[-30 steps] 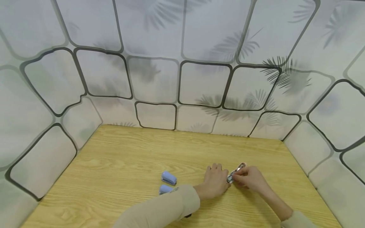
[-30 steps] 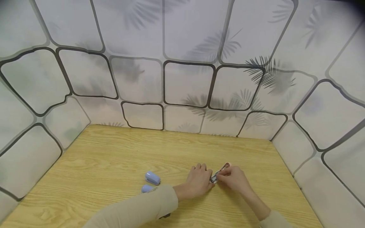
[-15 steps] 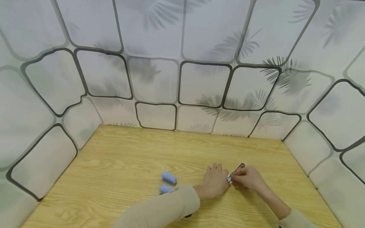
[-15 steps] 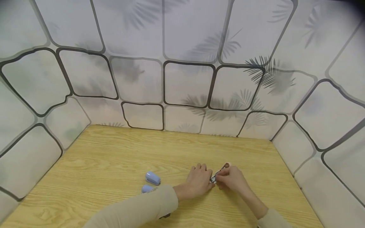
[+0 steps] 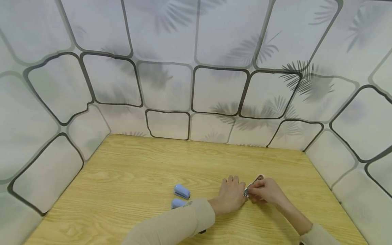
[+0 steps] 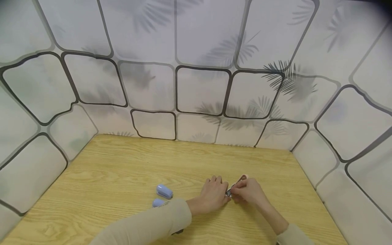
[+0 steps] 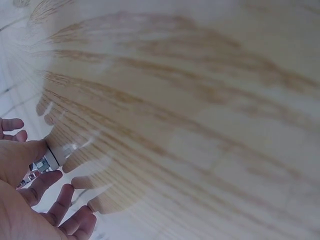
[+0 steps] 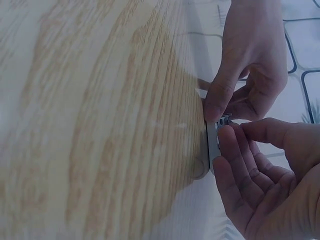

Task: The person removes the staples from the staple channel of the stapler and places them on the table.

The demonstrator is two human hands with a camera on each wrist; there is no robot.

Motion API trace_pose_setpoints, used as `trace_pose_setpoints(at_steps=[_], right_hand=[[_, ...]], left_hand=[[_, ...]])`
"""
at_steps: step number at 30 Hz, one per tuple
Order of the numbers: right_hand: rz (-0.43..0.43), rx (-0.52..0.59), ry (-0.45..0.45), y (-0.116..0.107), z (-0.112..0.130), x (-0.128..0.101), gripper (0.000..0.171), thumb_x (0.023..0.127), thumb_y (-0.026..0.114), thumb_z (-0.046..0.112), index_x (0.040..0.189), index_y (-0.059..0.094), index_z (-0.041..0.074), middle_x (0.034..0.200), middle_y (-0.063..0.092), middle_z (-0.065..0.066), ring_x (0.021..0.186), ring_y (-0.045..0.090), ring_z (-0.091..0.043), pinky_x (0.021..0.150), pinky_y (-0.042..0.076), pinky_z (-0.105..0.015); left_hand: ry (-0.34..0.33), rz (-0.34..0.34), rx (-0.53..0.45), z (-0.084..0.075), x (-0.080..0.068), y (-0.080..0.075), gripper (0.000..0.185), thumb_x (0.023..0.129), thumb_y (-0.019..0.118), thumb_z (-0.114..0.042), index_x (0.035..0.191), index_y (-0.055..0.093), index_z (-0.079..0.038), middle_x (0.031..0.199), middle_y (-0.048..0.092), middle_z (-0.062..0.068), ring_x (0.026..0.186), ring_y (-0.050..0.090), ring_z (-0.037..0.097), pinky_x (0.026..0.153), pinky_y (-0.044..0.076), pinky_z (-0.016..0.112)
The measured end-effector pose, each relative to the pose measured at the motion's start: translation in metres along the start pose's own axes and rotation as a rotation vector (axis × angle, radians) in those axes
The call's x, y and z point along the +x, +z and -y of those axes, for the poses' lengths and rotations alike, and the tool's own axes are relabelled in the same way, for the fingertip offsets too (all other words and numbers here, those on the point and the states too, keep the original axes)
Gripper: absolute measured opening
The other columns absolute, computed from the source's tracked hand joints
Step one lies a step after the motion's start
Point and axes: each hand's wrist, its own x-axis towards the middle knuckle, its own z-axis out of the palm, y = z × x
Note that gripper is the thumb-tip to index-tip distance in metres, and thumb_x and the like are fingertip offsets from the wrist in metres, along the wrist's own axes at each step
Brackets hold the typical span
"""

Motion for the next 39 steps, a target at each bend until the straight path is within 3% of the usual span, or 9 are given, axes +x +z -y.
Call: trace_pose_setpoints(at_steps=[8,17,27,39], right_hand=[[0.022,0.017,-0.031,-0.01,0.001,-0.007,0.028,0.102,0.068,0.014,0.109,0.073,-0.013,0.089,0.081,-0.013,0.072,0.076,-0.015,0.065,0.063,-0.032],[0.056,0.056,0.039,-0.027,-0.018,-0.021,0.033,0.104,0.065,0.017,0.114,0.071,-0.013,0.091,0.081,-0.005,0.077,0.076,-0.013,0.07,0.063,-0.03],[0.146,0.128,0.036,-0.019,-0.034,-0.026,0.032,0.103,0.065,0.016,0.113,0.071,-0.014,0.084,0.078,0.001,0.068,0.074,-0.009,0.058,0.059,-0.023],[0.137,0.141,0.07,-0.012,-0.036,-0.022,0.029,0.101,0.068,0.018,0.108,0.074,-0.009,0.081,0.077,0.002,0.062,0.071,-0.007,0.054,0.057,-0.022]], left_hand=[[-0.01,0.001,0.01,-0.001,0.0,-0.002,0.034,0.096,0.069,-0.059,0.113,0.071,-0.03,0.103,0.064,-0.008,0.094,0.054,0.01,0.079,0.046,0.027],[0.003,0.007,0.024,-0.002,-0.002,-0.005,0.035,0.095,0.071,-0.06,0.112,0.071,-0.029,0.097,0.061,-0.008,0.084,0.047,0.009,0.072,0.04,0.024],[0.013,0.0,0.044,-0.001,-0.002,-0.004,0.036,0.095,0.069,-0.06,0.113,0.071,-0.029,0.099,0.062,-0.007,0.086,0.048,0.009,0.074,0.042,0.024],[0.003,0.012,0.012,-0.001,-0.001,-0.003,0.035,0.096,0.069,-0.059,0.114,0.071,-0.028,0.101,0.062,-0.007,0.088,0.049,0.01,0.074,0.041,0.025]])
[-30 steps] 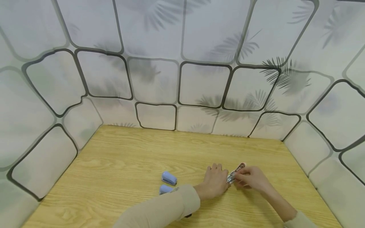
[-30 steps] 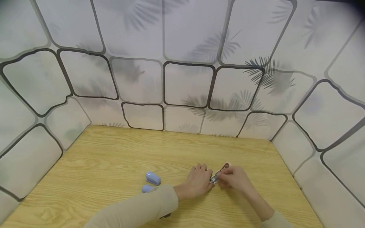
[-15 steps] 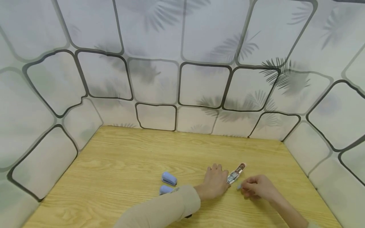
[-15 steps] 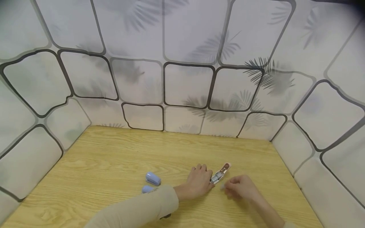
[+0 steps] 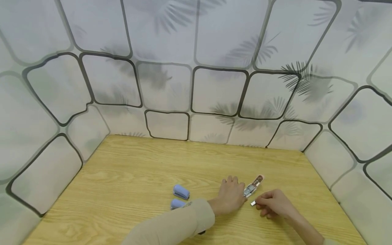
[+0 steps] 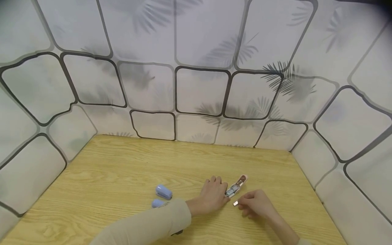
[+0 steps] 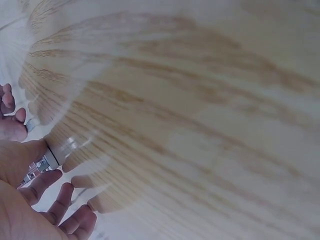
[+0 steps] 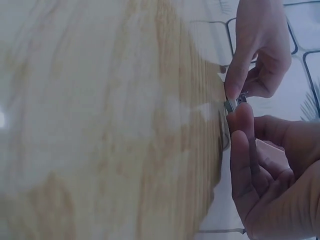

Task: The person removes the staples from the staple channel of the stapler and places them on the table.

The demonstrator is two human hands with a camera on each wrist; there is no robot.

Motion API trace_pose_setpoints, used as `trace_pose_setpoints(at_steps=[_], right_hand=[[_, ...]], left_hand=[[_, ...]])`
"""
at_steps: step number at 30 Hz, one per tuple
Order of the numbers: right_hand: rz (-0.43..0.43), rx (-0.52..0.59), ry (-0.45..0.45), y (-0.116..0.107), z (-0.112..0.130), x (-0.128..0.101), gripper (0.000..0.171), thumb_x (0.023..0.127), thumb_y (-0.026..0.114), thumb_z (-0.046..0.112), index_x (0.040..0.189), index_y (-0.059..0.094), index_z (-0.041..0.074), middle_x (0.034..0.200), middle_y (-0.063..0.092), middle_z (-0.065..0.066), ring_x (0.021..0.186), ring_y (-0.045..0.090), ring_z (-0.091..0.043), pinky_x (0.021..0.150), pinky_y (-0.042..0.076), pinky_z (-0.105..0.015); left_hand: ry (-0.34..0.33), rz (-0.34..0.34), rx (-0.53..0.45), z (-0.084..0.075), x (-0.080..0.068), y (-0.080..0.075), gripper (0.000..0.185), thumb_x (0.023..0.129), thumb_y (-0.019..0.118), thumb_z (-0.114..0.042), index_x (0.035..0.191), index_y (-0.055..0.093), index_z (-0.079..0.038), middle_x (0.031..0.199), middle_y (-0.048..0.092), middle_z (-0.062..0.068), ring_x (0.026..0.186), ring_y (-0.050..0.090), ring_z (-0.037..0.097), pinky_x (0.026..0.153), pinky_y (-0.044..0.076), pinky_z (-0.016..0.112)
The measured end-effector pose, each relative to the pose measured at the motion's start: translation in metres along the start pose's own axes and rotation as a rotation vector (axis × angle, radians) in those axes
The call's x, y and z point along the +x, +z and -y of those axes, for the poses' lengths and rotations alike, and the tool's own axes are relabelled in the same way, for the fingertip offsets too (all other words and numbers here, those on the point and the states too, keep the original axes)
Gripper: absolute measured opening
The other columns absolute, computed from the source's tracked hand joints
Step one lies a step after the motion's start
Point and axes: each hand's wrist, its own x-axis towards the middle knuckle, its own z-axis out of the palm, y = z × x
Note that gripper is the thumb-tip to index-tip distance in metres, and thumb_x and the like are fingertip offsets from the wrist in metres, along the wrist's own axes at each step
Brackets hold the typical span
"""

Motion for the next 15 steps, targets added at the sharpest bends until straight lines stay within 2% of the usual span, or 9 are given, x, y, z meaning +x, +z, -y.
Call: trace_pose_setpoints(at_steps=[6,11,15], right_hand=[[-0.056,0.003,0.029,-0.001,-0.001,-0.003,0.034,0.101,0.07,0.022,0.114,0.073,-0.009,0.085,0.079,0.0,0.066,0.073,-0.009,0.058,0.058,-0.024],[-0.099,0.016,0.005,-0.004,0.001,-0.007,0.038,0.103,0.067,0.021,0.121,0.068,-0.013,0.092,0.081,-0.004,0.071,0.075,-0.011,0.065,0.062,-0.027],[-0.157,-0.007,-0.035,-0.001,0.008,-0.011,0.037,0.103,0.067,0.019,0.121,0.067,-0.014,0.095,0.081,-0.008,0.075,0.075,-0.013,0.07,0.064,-0.028]], left_hand=[[0.017,-0.002,-0.041,0.004,0.0,0.0,0.032,0.095,0.07,-0.059,0.101,0.067,-0.028,0.096,0.059,-0.007,0.086,0.047,0.009,0.072,0.039,0.025],[0.044,0.008,-0.069,0.01,-0.001,-0.001,0.037,0.095,0.072,-0.059,0.107,0.068,-0.024,0.099,0.061,-0.006,0.091,0.053,0.009,0.076,0.045,0.024],[0.066,0.05,-0.096,0.02,-0.005,-0.008,0.042,0.096,0.071,-0.054,0.118,0.071,-0.018,0.113,0.069,0.0,0.106,0.063,0.014,0.09,0.055,0.029]])
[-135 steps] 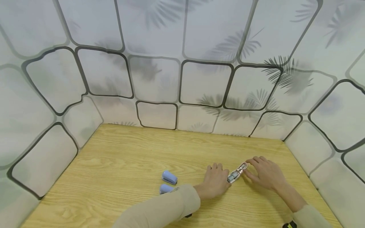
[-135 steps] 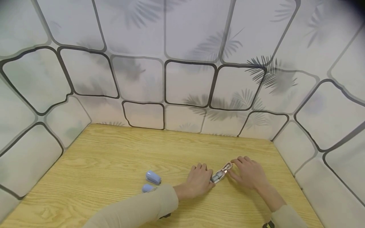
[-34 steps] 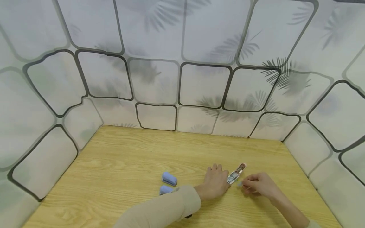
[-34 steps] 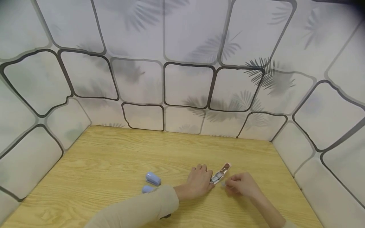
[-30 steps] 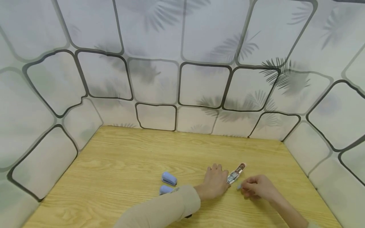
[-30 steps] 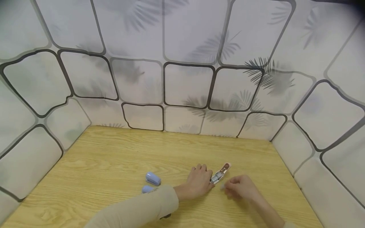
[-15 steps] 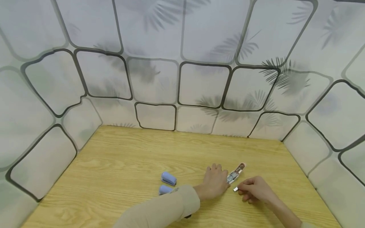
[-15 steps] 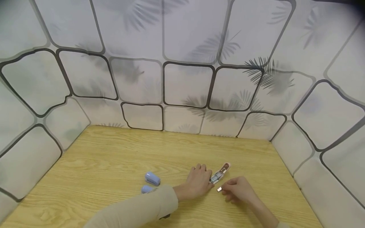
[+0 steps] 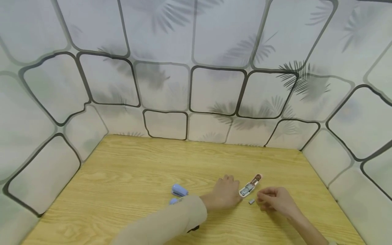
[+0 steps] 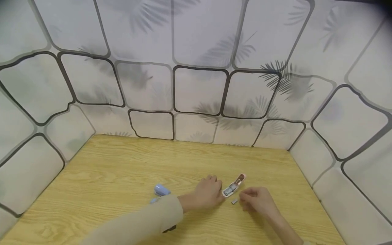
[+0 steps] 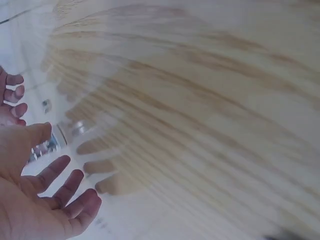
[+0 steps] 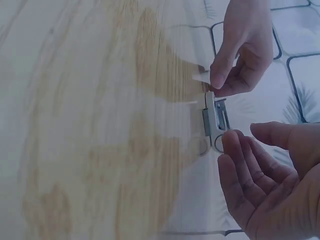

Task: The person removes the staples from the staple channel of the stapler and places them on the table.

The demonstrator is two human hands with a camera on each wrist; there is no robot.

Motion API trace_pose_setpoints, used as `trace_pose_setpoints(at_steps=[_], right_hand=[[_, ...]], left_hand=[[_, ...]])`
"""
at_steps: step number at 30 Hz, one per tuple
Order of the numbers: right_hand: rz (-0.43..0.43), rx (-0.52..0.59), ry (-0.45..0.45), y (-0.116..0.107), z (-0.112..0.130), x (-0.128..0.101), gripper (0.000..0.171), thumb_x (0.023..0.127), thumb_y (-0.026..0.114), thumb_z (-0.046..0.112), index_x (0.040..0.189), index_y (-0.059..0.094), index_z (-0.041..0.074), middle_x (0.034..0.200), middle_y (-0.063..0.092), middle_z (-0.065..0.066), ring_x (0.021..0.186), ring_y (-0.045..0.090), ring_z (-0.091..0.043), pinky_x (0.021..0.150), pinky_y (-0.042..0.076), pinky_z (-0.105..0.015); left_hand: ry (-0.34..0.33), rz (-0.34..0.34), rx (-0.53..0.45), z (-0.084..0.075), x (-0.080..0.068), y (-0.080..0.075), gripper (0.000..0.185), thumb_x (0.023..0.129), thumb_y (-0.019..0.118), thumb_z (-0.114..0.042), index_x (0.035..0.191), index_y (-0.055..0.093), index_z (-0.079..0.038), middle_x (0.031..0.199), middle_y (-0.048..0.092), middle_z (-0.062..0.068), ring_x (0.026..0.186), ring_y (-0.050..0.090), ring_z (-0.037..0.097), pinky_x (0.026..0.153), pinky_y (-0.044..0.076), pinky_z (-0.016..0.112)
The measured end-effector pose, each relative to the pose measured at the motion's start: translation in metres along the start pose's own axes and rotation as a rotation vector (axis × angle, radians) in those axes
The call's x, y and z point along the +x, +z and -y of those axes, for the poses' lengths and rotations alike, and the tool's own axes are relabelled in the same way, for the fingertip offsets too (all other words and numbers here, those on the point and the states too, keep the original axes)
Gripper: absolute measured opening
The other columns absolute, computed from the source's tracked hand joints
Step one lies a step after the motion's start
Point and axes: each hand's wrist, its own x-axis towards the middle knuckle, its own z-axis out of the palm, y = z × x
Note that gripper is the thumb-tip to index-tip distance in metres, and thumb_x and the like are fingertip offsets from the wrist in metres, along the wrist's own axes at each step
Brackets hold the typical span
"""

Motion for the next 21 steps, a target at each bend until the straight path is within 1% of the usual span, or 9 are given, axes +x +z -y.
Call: trace_pose_setpoints(at_steps=[3,5,7,9,12,15,17,20,21], right_hand=[[-0.049,-0.04,-0.02,0.005,0.009,-0.002,0.034,0.103,0.068,0.018,0.118,0.069,-0.012,0.096,0.08,-0.01,0.076,0.074,-0.015,0.069,0.064,-0.029],[-0.074,-0.057,-0.032,0.01,0.015,-0.003,0.032,0.102,0.07,0.018,0.116,0.071,-0.011,0.095,0.08,-0.012,0.076,0.074,-0.015,0.067,0.063,-0.029],[-0.081,-0.074,-0.06,0.015,0.021,-0.003,0.03,0.101,0.071,0.017,0.116,0.072,-0.01,0.095,0.08,-0.013,0.074,0.074,-0.015,0.065,0.062,-0.028],[-0.084,-0.087,-0.089,0.021,0.027,-0.003,0.029,0.1,0.072,0.016,0.114,0.073,-0.009,0.094,0.08,-0.014,0.073,0.074,-0.016,0.063,0.061,-0.028],[-0.067,-0.121,-0.166,0.031,0.034,-0.001,0.028,0.099,0.074,0.018,0.113,0.075,-0.007,0.095,0.08,-0.015,0.072,0.075,-0.017,0.062,0.061,-0.029],[-0.055,-0.153,-0.235,0.041,0.04,0.002,0.026,0.098,0.074,0.02,0.109,0.076,-0.003,0.094,0.079,-0.014,0.072,0.073,-0.017,0.061,0.061,-0.027],[-0.056,-0.174,-0.284,0.048,0.044,0.003,0.024,0.099,0.074,0.021,0.107,0.077,0.0,0.092,0.079,-0.013,0.071,0.072,-0.016,0.061,0.059,-0.025],[-0.07,-0.208,-0.357,0.06,0.052,0.005,0.02,0.098,0.075,0.022,0.103,0.077,0.003,0.09,0.078,-0.009,0.068,0.068,-0.012,0.059,0.055,-0.022],[-0.077,-0.224,-0.38,0.065,0.054,0.005,0.018,0.097,0.076,0.023,0.101,0.078,0.005,0.089,0.078,-0.007,0.067,0.067,-0.01,0.06,0.054,-0.021]], left_hand=[[0.023,0.021,-0.03,0.013,-0.008,-0.009,0.041,0.098,0.071,-0.049,0.12,0.072,-0.015,0.118,0.07,0.003,0.113,0.066,0.018,0.096,0.057,0.034],[0.04,0.024,-0.056,0.023,-0.015,-0.015,0.037,0.098,0.071,-0.047,0.117,0.072,-0.015,0.116,0.07,0.002,0.111,0.066,0.018,0.096,0.057,0.034],[0.065,0.021,-0.073,0.034,-0.023,-0.02,0.035,0.099,0.072,-0.046,0.116,0.072,-0.016,0.113,0.07,0.0,0.108,0.066,0.017,0.094,0.057,0.033],[0.078,0.017,-0.088,0.045,-0.03,-0.025,0.035,0.099,0.072,-0.046,0.118,0.072,-0.016,0.114,0.071,0.0,0.107,0.066,0.016,0.093,0.057,0.032],[0.1,0.004,-0.09,0.062,-0.042,-0.031,0.036,0.099,0.073,-0.045,0.119,0.072,-0.016,0.117,0.072,0.0,0.108,0.067,0.017,0.094,0.058,0.031],[0.129,-0.01,-0.097,0.077,-0.053,-0.037,0.037,0.099,0.072,-0.045,0.12,0.072,-0.014,0.12,0.073,0.002,0.111,0.068,0.019,0.096,0.059,0.033],[0.147,-0.018,-0.122,0.087,-0.059,-0.041,0.038,0.1,0.071,-0.044,0.121,0.072,-0.013,0.122,0.073,0.003,0.113,0.068,0.021,0.098,0.059,0.036],[0.152,-0.026,-0.184,0.101,-0.069,-0.044,0.038,0.1,0.071,-0.042,0.122,0.072,-0.011,0.123,0.073,0.005,0.115,0.067,0.023,0.1,0.058,0.04],[0.152,-0.029,-0.21,0.107,-0.073,-0.045,0.037,0.1,0.071,-0.04,0.122,0.072,-0.01,0.123,0.073,0.005,0.116,0.067,0.024,0.1,0.058,0.041]])
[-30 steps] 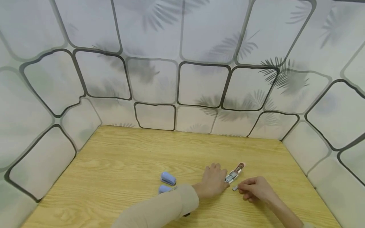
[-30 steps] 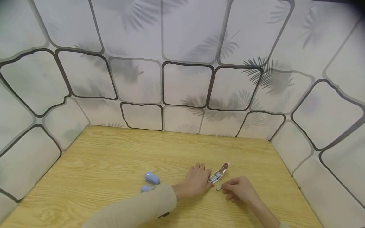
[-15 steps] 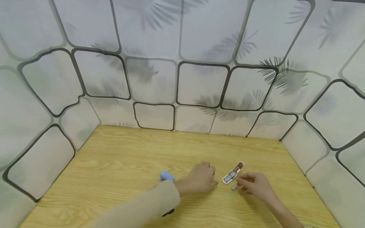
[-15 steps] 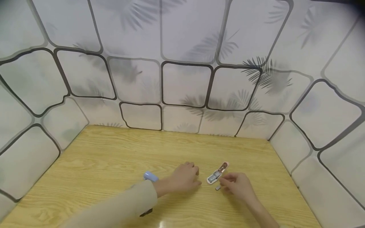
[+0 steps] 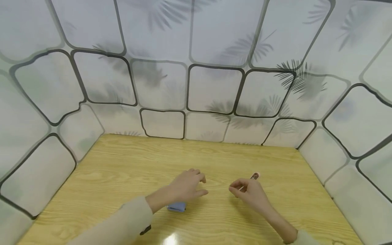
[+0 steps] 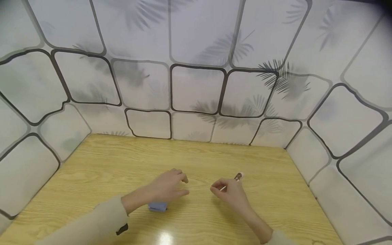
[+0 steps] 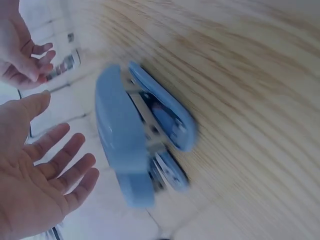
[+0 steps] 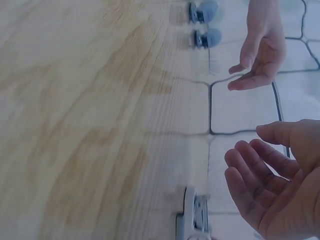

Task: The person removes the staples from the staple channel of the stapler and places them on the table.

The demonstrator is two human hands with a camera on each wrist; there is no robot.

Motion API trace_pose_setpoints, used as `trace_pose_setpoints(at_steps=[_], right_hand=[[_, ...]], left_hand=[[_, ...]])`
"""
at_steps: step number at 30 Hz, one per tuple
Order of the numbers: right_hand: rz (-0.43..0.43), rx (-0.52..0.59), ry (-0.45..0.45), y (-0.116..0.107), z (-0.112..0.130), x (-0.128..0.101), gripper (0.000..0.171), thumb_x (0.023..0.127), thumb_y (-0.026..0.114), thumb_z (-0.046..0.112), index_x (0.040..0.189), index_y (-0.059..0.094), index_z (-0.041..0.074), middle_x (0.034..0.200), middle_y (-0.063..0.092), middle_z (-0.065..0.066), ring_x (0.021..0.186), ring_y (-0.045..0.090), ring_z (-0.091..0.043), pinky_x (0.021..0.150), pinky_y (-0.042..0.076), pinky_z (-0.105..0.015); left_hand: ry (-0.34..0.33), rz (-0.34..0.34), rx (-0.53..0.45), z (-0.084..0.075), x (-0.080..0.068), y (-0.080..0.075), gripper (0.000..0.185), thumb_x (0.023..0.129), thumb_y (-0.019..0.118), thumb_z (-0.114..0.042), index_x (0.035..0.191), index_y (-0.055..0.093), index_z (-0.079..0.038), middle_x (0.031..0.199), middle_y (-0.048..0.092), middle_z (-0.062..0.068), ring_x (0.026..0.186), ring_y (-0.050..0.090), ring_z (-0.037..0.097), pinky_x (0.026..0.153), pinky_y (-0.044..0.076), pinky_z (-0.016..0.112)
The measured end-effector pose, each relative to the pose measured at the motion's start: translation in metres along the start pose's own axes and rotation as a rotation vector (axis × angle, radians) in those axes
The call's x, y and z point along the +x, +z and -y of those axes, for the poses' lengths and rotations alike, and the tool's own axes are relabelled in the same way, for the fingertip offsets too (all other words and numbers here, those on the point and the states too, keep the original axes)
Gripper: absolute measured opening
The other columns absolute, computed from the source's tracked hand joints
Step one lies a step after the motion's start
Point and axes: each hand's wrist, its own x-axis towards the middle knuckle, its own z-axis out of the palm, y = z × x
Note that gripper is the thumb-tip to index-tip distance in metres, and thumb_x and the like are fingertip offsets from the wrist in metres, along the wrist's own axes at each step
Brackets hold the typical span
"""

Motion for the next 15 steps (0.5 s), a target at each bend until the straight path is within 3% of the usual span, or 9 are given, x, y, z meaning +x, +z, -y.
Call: trace_pose_setpoints(at_steps=[5,15], right_hand=[[0.021,-0.058,-0.104,0.021,0.012,0.012,0.015,0.097,0.077,0.026,0.098,0.078,0.011,0.093,0.078,-0.002,0.072,0.062,0.001,0.066,0.053,-0.018],[0.128,-0.051,-0.186,0.065,0.037,0.032,0.015,0.098,0.076,0.028,0.101,0.079,0.013,0.092,0.078,0.001,0.075,0.065,0.0,0.064,0.054,-0.019]], left_hand=[[0.008,-0.03,-0.041,0.023,-0.021,-0.01,0.039,0.101,0.071,-0.039,0.121,0.071,-0.006,0.121,0.073,0.008,0.115,0.067,0.026,0.097,0.059,0.044],[-0.046,-0.074,-0.016,0.059,-0.063,-0.024,0.041,0.099,0.072,-0.041,0.119,0.07,-0.006,0.119,0.072,0.008,0.115,0.067,0.03,0.098,0.058,0.049]])
